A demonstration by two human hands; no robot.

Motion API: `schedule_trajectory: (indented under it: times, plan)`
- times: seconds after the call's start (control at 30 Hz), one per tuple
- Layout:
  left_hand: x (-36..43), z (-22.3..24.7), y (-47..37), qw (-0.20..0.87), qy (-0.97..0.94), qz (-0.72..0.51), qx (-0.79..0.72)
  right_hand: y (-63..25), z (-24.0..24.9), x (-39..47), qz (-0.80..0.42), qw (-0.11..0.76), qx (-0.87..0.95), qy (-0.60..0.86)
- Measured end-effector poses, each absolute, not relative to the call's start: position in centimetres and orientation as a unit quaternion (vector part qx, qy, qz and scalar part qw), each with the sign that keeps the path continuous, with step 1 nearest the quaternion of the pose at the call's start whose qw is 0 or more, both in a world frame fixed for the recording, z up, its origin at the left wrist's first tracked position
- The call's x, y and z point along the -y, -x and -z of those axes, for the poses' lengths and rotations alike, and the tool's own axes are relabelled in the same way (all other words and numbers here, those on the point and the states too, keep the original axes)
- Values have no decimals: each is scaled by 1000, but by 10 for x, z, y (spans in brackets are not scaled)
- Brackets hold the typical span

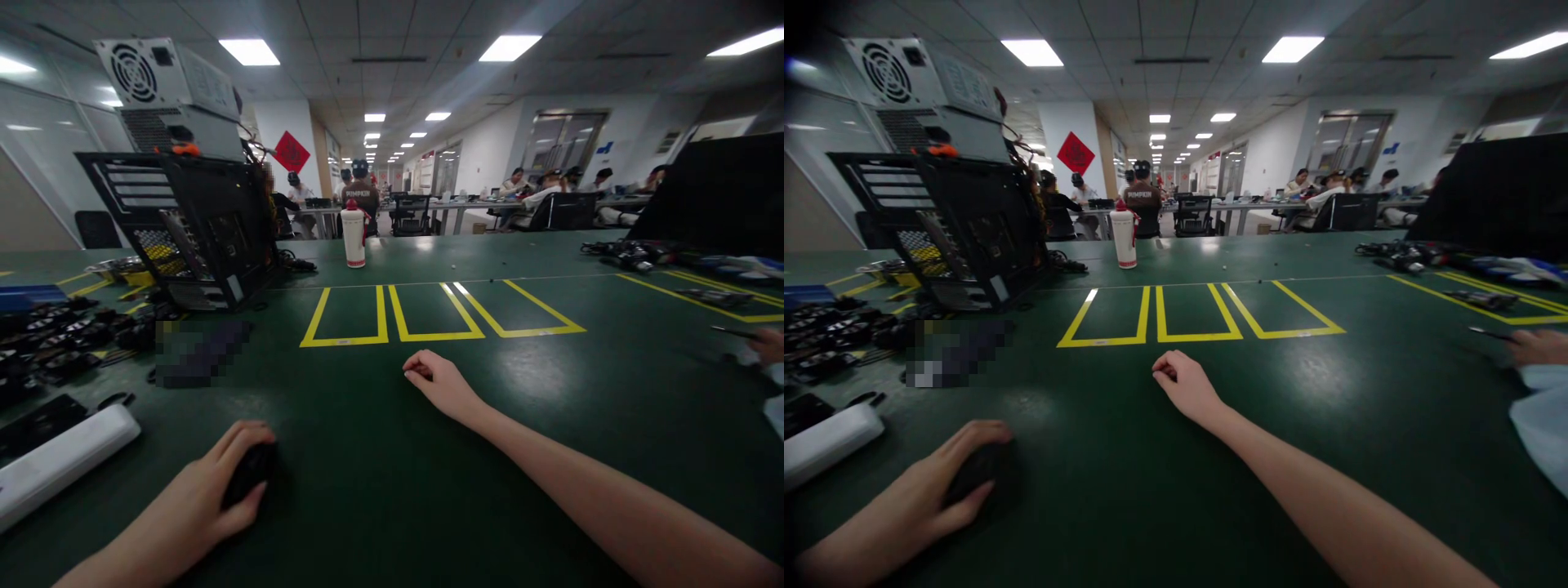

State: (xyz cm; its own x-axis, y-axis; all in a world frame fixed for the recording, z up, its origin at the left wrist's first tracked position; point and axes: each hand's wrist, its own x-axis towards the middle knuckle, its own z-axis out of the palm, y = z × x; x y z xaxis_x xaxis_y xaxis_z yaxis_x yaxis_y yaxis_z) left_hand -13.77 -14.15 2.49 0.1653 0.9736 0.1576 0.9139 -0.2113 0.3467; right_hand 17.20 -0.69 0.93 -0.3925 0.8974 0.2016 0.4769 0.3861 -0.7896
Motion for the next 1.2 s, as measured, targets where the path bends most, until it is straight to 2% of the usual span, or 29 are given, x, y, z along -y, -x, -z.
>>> schedule_trajectory:
  times: [0.07, 0.13, 0.27, 0.4, 0.77, 1.0, 1.2]
  plan:
    - [105, -33, 106, 166, -786, -140, -578, -171, -8, 1, -345, 329, 752, 455]
    - [64, -38, 73, 193, -802, -139, -548, -170, -6, -7, -363, 339, 735, 461]
    - [-8, -30, 20, 131, -821, -172, -528, -168, -1, -32, -395, 381, 697, 462]
    - [-43, -19, -3, 122, -830, -185, -512, -165, 0, -57, -406, 402, 677, 464]
    - [-52, -7, -5, 101, -822, -228, -512, -160, -7, -67, -510, 397, 616, 450]
    - [-44, -8, -4, 148, -810, -252, -508, -159, -15, -56, -535, 396, 597, 448]
    - [-14, -18, 4, 164, -856, -269, -410, -164, -17, -34, -524, 413, 647, 368]
